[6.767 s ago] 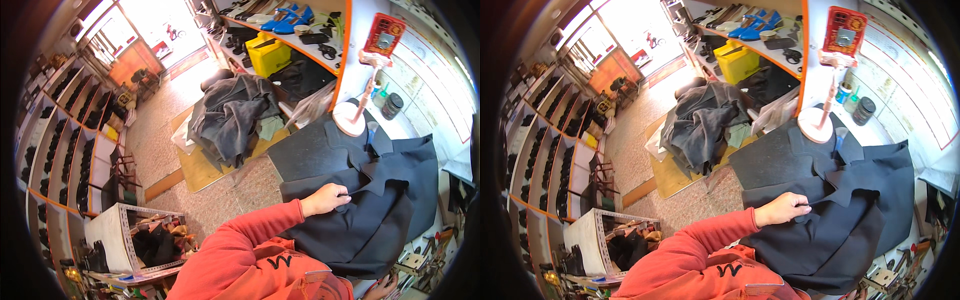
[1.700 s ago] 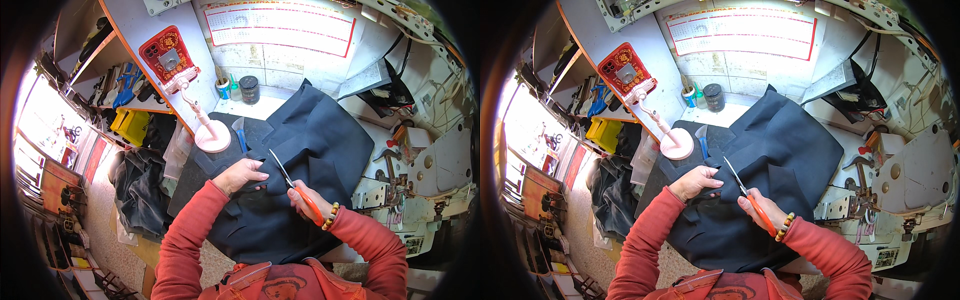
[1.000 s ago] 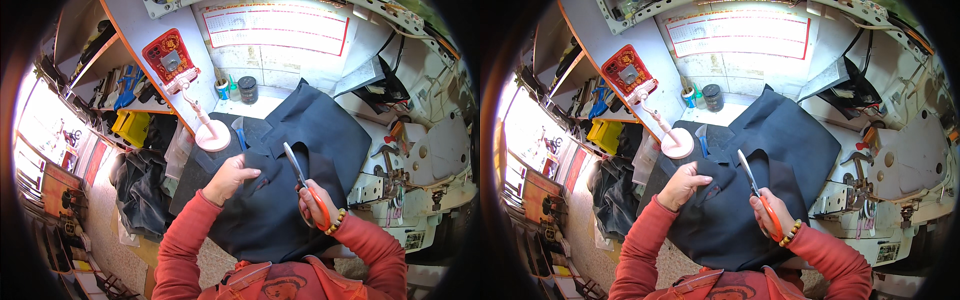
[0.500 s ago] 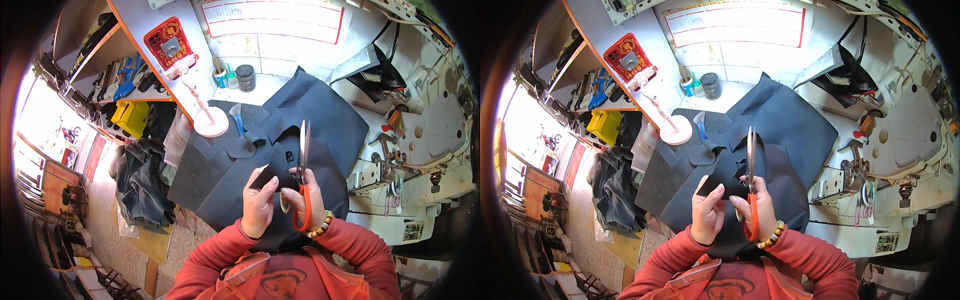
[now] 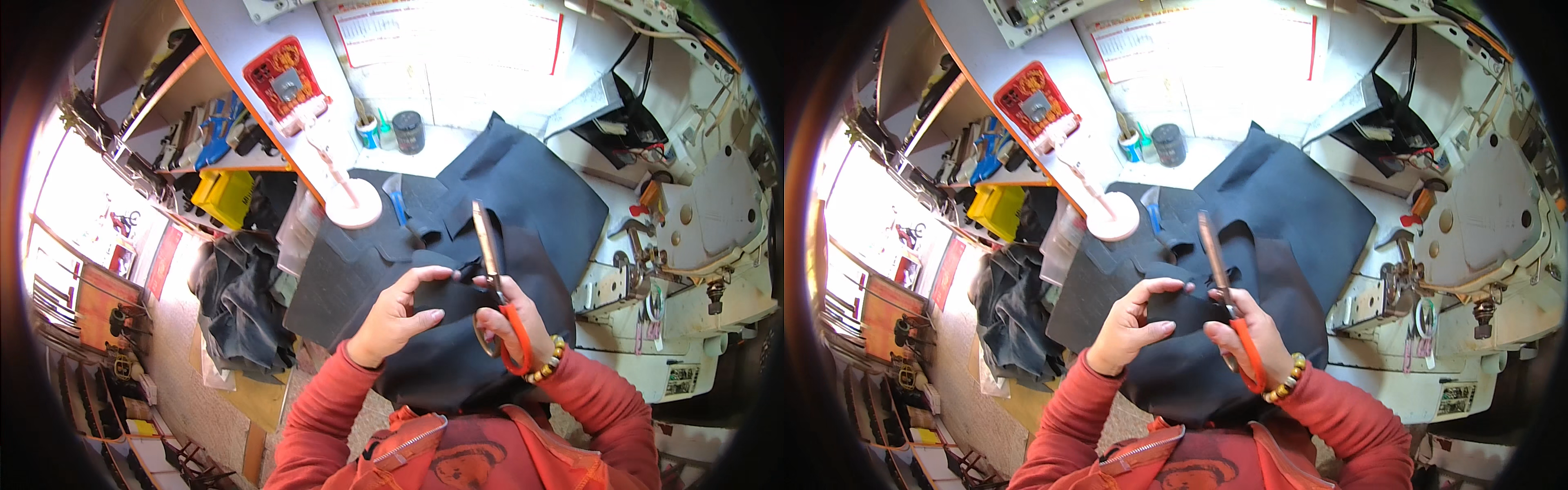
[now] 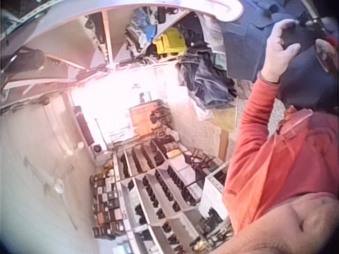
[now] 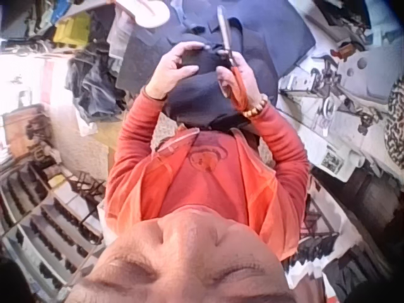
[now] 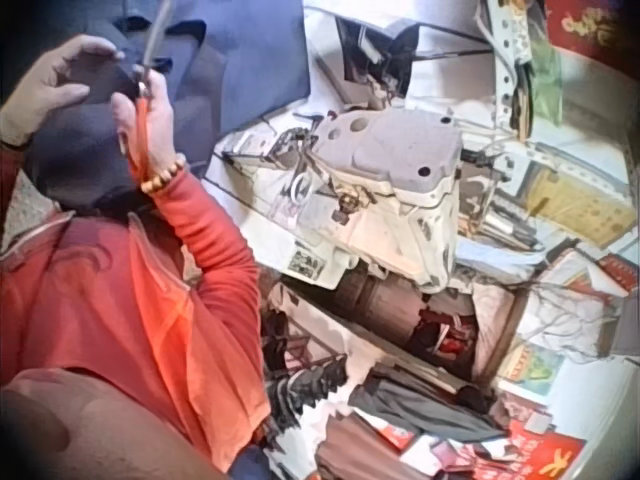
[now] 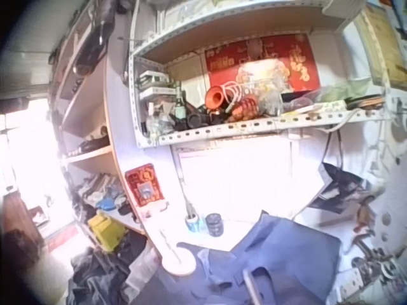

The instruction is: The person uses shears to cut a piece of dark fabric on a worktable, then folds and stacks the cut pieces. They handle a template and additional fabric pieces, arranging them on the table.

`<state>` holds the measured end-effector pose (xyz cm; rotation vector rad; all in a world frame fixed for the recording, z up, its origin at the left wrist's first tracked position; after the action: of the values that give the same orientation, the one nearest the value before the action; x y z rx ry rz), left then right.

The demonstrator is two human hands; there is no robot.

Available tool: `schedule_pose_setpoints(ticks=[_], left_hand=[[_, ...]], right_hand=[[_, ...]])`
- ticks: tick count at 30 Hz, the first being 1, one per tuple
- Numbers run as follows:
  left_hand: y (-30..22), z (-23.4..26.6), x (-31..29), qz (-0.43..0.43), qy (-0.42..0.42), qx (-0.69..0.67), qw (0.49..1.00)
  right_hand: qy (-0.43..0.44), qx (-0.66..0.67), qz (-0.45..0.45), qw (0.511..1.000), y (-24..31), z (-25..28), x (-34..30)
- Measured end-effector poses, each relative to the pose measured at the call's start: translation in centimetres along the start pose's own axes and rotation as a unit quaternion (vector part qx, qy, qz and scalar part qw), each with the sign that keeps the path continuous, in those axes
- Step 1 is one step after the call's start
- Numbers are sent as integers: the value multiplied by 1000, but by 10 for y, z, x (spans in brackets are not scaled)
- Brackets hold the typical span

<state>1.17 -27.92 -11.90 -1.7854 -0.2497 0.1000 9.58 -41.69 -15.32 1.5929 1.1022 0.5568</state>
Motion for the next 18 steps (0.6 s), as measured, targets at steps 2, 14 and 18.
schedule_pose_setpoints(ticks=[2,14,18], left_hand=[[-16,11,4,-75,-75,28,994],[-33,20,9,-182,-196,90,959],[-21,17,6,-141,-183,104,967]], right_hand=[[-20,12,7,1000,-7,0,-3],[105,-67,-38,991,-36,-38,-14],[89,-109,4,990,-20,-41,-7]])
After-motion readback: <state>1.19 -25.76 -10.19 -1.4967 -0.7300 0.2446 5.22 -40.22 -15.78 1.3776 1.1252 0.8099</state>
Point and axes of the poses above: each hand's wrist, its own x-axis towards the middle knuckle, its own z-axis out of the back of the hand, y = z × x, the point moved 8 cm from there along x, towards the middle knuckle, and after that the axes turned 5 degrees about -x, right-handed, at the moved point
